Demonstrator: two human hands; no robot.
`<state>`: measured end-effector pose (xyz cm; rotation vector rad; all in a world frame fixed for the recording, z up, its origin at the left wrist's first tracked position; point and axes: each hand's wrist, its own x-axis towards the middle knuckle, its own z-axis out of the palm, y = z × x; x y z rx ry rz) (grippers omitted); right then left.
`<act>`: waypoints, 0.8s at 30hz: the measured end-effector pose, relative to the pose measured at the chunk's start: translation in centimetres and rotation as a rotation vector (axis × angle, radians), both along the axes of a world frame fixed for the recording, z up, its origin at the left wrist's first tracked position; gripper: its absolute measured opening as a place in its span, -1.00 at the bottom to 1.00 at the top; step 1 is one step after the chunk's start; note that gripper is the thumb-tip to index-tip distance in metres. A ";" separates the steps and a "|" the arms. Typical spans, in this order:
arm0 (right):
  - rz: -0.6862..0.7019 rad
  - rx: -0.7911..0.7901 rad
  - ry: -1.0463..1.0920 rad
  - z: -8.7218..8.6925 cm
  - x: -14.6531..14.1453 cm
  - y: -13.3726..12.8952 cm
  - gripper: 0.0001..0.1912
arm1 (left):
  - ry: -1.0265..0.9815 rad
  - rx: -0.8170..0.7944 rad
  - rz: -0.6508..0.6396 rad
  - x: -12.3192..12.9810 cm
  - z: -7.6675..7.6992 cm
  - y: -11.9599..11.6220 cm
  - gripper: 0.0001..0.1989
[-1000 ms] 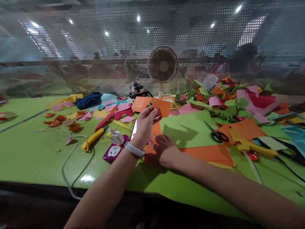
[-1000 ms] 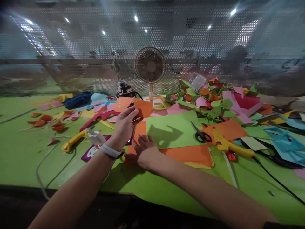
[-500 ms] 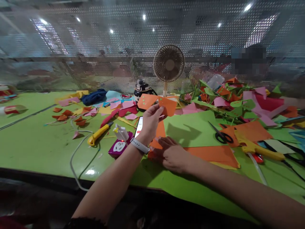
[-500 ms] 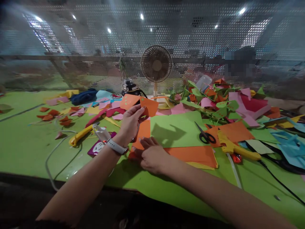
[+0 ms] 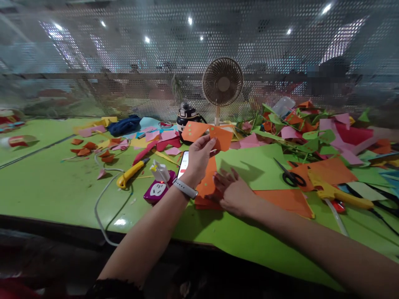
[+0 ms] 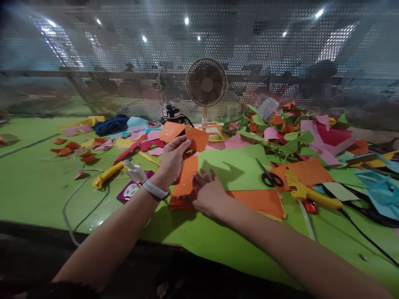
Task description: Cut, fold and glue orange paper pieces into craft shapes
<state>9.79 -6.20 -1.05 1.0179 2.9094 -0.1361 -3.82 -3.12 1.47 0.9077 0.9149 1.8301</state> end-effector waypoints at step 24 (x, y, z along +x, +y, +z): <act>0.120 -0.049 0.101 -0.4 -0.5 -0.6 -0.45 | 0.052 -0.011 0.018 0.2 -0.5 0.1 -0.76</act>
